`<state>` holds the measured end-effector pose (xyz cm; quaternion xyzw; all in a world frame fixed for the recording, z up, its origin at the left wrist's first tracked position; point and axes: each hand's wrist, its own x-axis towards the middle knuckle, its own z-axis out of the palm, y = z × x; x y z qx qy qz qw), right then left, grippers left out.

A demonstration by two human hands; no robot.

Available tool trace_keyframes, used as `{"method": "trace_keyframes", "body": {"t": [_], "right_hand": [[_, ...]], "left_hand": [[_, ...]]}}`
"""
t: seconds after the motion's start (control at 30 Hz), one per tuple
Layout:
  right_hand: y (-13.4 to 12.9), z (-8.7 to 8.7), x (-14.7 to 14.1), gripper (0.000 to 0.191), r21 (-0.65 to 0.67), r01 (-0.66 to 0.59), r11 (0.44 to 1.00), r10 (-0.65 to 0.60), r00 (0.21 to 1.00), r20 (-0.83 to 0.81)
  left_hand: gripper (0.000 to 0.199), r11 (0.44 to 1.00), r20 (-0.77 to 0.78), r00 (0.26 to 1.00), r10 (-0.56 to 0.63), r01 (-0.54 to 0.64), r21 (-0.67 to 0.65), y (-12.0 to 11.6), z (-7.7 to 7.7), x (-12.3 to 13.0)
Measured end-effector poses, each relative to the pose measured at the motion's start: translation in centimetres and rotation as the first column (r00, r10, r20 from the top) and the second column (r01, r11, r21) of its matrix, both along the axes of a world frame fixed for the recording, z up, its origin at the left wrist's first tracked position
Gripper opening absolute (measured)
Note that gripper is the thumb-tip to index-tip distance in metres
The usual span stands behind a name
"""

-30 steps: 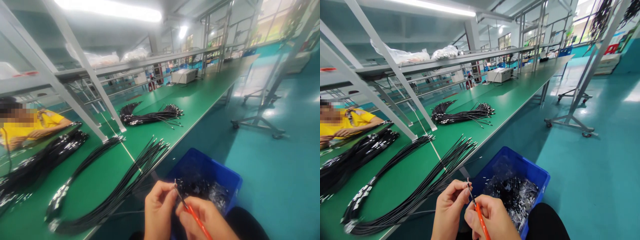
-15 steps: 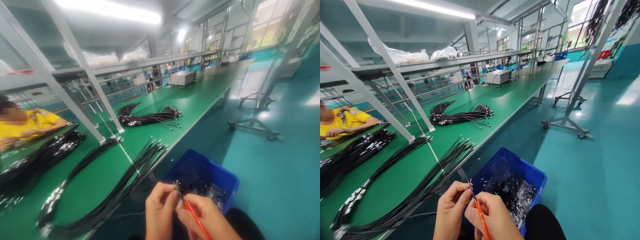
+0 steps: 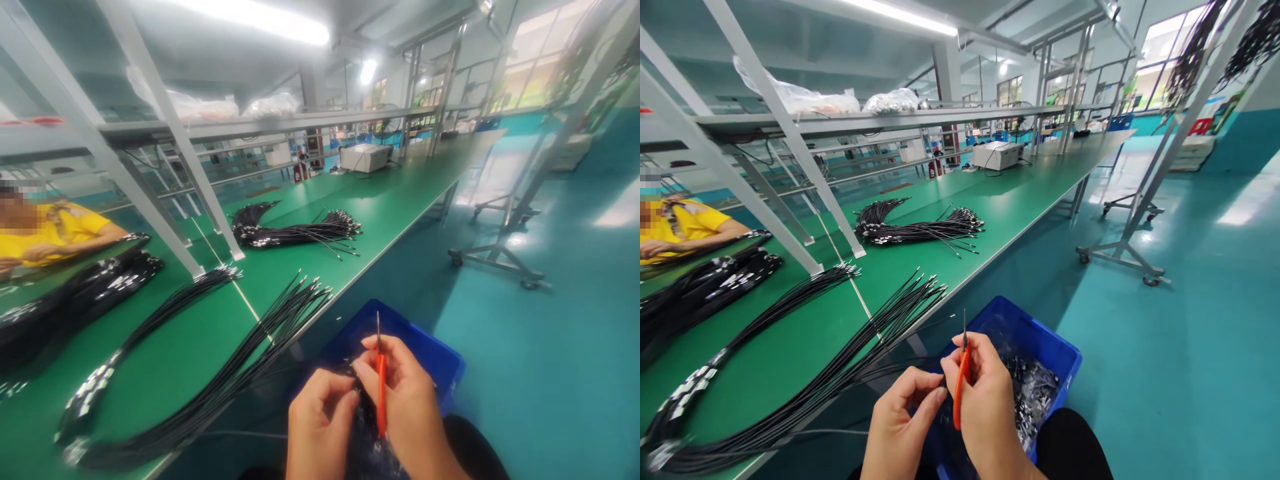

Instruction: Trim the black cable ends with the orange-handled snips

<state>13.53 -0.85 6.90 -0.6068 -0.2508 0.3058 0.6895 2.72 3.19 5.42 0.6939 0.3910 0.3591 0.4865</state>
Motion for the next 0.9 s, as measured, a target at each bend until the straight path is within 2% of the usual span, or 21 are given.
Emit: {"method": "trace_keyframes", "body": {"t": [0.07,0.23,0.43,0.53,0.67,0.77,0.9], "right_hand": [[0.0,-0.2,-0.5,0.020,-0.008,0.000,1.000,-0.001,0.999,-0.054],[-0.7,-1.2,-1.9,0.024,0.034,0.005,0.999,0.003,0.970,-0.245],[-0.9,-1.9,-1.8,0.030,0.111,-0.022,0.994,0.059,0.939,-0.338],[-1.0,-1.4,-1.5,0.030,0.097,0.035,0.995,0.001,0.938,-0.347],[-1.0,-1.1,-1.2,0.030,0.059,0.044,0.997,-0.024,0.951,-0.308],[-0.8,-1.6,-1.0,0.029,0.051,0.034,0.998,-0.019,0.965,-0.261],[-0.9,-2.2,-0.8,0.027,0.038,0.036,0.999,-0.026,0.971,-0.237]], "left_hand": [[0.008,0.999,0.017,1.000,0.016,-0.016,-0.035,-0.3,-0.1,0.1],[0.018,0.975,0.088,0.995,0.042,-0.022,-0.219,-0.5,-0.3,0.2],[0.012,0.954,0.163,0.987,-0.005,0.053,-0.294,0.4,-0.1,-0.2],[0.009,0.966,0.152,0.988,-0.012,0.051,-0.253,0.6,0.2,-0.3],[0.009,0.992,0.037,0.999,0.006,-0.001,-0.126,-0.1,0.2,0.0],[0.012,0.998,-0.026,0.999,0.018,-0.020,-0.065,-0.5,0.1,0.2],[0.013,0.997,-0.040,0.999,0.024,-0.027,-0.067,-0.7,0.2,0.3]]}}
